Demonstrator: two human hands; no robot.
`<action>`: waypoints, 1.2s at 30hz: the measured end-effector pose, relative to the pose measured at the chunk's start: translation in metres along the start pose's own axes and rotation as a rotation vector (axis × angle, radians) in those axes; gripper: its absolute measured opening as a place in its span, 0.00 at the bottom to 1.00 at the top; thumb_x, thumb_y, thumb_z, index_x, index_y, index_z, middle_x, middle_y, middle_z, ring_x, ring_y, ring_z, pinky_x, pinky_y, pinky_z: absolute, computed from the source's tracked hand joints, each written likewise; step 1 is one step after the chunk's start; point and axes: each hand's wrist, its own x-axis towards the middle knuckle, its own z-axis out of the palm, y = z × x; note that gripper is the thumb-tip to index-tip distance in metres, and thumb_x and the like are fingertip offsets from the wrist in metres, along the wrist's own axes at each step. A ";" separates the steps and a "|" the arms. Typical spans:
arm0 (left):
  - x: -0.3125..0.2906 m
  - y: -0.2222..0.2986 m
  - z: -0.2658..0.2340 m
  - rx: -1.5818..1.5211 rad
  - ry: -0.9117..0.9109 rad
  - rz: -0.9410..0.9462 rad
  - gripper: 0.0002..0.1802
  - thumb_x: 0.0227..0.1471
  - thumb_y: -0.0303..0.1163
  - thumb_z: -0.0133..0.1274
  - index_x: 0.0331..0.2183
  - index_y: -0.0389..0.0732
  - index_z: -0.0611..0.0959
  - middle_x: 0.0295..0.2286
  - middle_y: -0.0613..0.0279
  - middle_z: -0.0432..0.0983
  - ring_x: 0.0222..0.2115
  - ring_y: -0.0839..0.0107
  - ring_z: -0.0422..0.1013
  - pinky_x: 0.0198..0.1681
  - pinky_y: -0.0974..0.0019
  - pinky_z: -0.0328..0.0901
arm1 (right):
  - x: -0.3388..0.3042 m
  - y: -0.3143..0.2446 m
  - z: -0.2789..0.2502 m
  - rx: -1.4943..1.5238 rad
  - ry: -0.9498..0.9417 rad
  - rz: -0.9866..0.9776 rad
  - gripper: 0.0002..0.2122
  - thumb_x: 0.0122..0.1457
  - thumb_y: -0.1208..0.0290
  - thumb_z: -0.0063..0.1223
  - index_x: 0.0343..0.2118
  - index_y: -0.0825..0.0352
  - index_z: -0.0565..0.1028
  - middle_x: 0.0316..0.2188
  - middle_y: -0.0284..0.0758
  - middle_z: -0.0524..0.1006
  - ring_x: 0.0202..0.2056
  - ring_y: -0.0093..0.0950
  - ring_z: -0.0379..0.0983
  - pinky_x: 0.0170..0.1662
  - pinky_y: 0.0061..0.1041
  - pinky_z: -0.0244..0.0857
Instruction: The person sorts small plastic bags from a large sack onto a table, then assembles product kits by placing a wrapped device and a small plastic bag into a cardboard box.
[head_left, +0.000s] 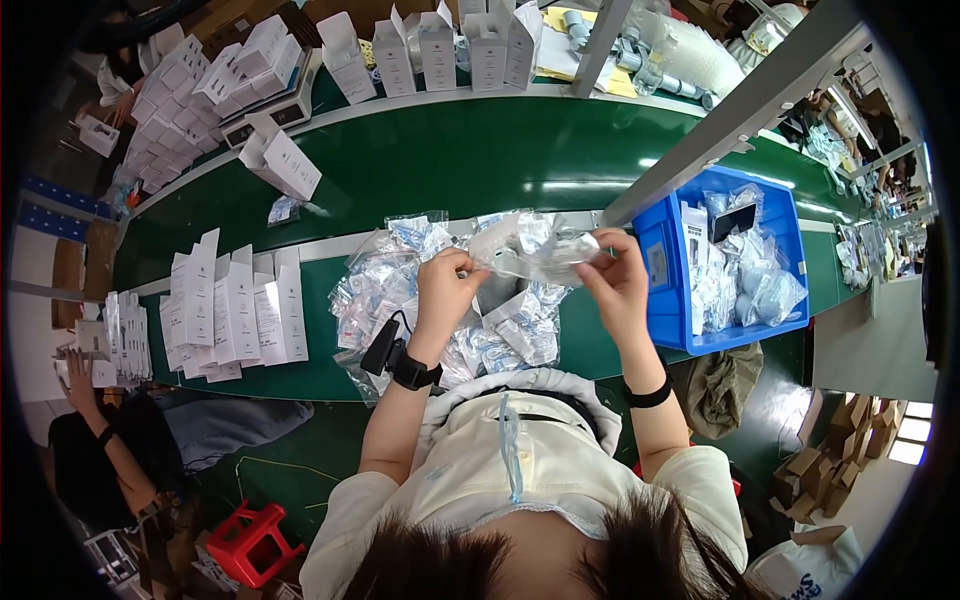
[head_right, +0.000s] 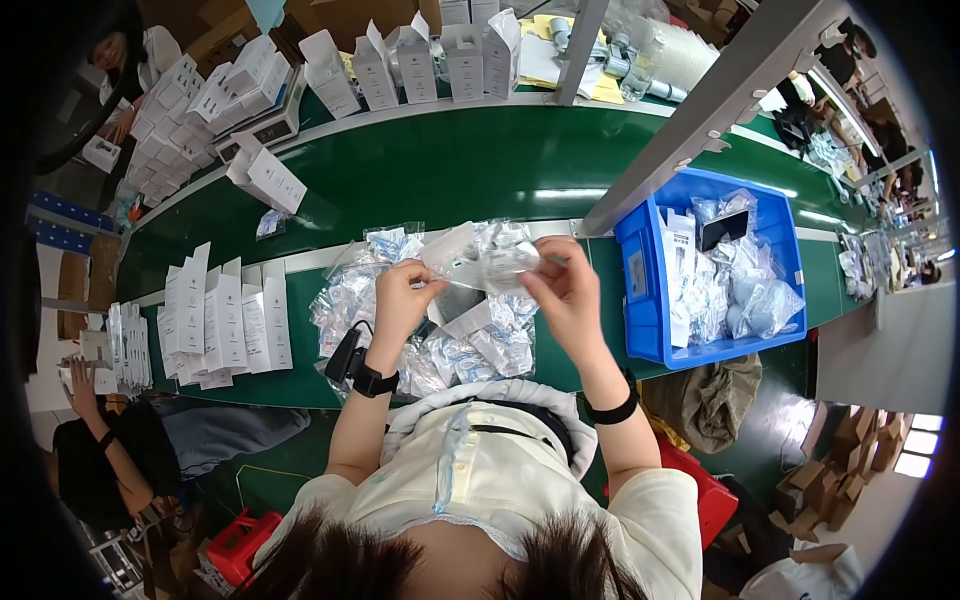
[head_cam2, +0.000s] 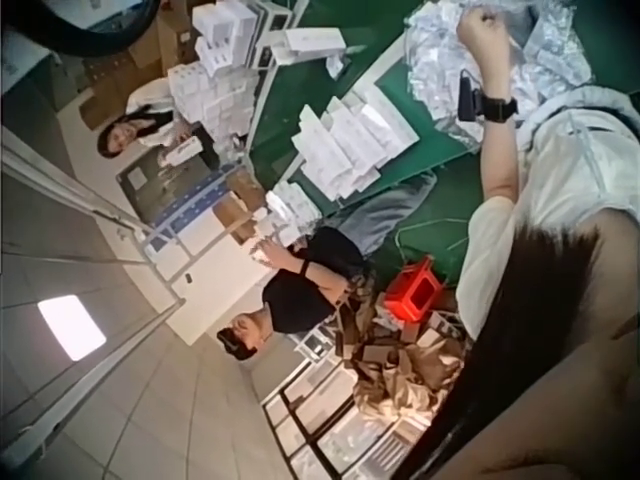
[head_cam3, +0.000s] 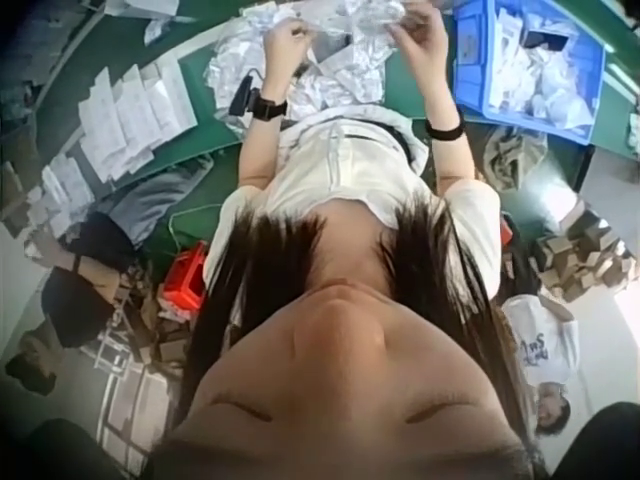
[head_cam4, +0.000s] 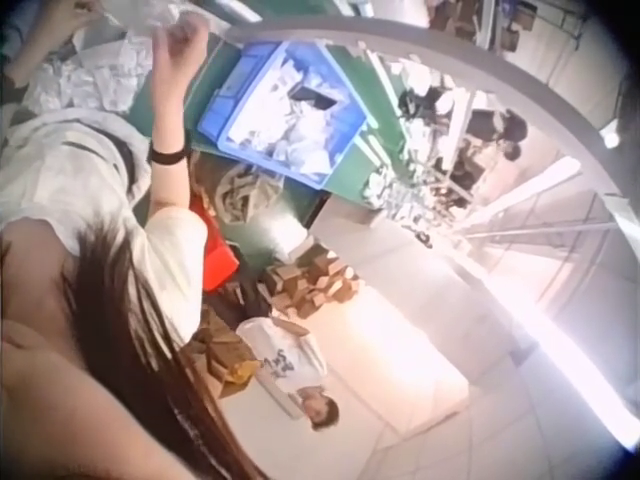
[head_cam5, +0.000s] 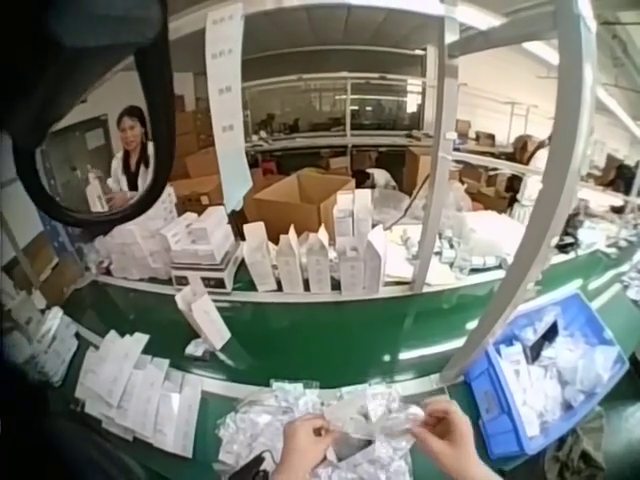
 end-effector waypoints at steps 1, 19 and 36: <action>0.001 -0.004 0.002 -0.013 0.008 0.003 0.08 0.29 0.24 0.58 0.16 0.32 0.75 0.18 0.56 0.71 0.18 0.61 0.68 0.22 0.67 0.60 | 0.000 -0.001 0.013 0.187 0.046 -0.050 0.16 0.47 0.88 0.47 0.39 0.66 0.66 0.29 0.35 0.67 0.33 0.23 0.68 0.32 0.19 0.64; -0.011 -0.013 0.007 -0.214 0.079 -0.038 0.08 0.31 0.22 0.58 0.16 0.31 0.74 0.21 0.57 0.71 0.21 0.69 0.68 0.24 0.71 0.61 | -0.013 0.033 0.032 -0.880 -0.649 -0.435 0.22 0.40 0.60 0.58 0.41 0.58 0.71 0.45 0.35 0.62 0.54 0.36 0.48 0.56 0.50 0.37; -0.071 -0.210 -0.223 1.071 0.154 -0.388 0.50 0.30 0.40 0.61 0.52 0.32 0.55 0.55 0.48 0.44 0.54 0.53 0.44 0.50 0.49 0.45 | 0.149 0.137 0.119 -0.034 -0.125 -0.054 0.48 0.29 0.80 0.64 0.56 0.66 0.46 0.51 0.38 0.57 0.52 0.31 0.54 0.54 0.27 0.51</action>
